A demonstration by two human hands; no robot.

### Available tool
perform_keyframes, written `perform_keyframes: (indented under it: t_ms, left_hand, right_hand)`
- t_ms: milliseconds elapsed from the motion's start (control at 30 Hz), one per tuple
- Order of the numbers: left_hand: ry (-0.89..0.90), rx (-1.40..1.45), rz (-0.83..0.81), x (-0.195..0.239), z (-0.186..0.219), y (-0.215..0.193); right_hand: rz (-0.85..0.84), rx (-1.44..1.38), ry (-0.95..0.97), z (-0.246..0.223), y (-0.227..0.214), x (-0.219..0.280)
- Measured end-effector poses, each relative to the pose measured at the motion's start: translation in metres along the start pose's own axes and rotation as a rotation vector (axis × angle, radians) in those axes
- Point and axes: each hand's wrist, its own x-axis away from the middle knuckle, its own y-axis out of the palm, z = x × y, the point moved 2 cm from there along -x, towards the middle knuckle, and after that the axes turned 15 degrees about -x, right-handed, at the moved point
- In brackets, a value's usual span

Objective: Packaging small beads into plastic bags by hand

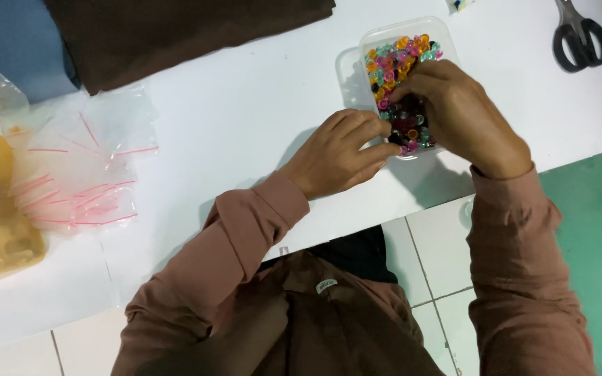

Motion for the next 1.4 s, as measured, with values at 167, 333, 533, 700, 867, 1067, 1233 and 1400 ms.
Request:
perform_keyframes:
  t_ms: [167, 333, 533, 700, 867, 1067, 1233, 1400]
  left_hand:
    - [-0.008, 0.025, 0.007, 0.008, 0.001, 0.008]
    - [0.000, 0.009, 0.004, 0.008, 0.002, 0.006]
    - [0.017, -0.065, -0.038, 0.007, 0.003, 0.003]
    - [-0.033, 0.045, -0.010, 0.008, 0.002, 0.003]
    - [-0.264, 0.070, -0.065, -0.003, -0.024, 0.013]
    - [-0.298, -0.271, -0.169, -0.034, -0.056, 0.046]
    - [-0.293, -0.374, -0.434, -0.053, -0.058, 0.079]
    - [-0.360, -0.260, -0.404, -0.057, -0.054, 0.081]
  right_hand:
    - [0.087, -0.015, -0.092, -0.004, -0.033, -0.015]
    - [0.119, 0.072, -0.156, 0.001, -0.034, -0.023]
    - [0.145, 0.127, -0.259, 0.017, -0.002, -0.023]
    - [0.092, 0.079, -0.162, 0.005, -0.006, 0.000]
    - [0.118, -0.018, -0.106, -0.015, -0.029, 0.008]
    - [0.122, -0.066, -0.088, -0.017, -0.032, 0.002]
    - [0.056, 0.003, -0.140, 0.000, -0.002, -0.004]
    - [0.036, -0.004, -0.119, 0.006, -0.006, -0.004]
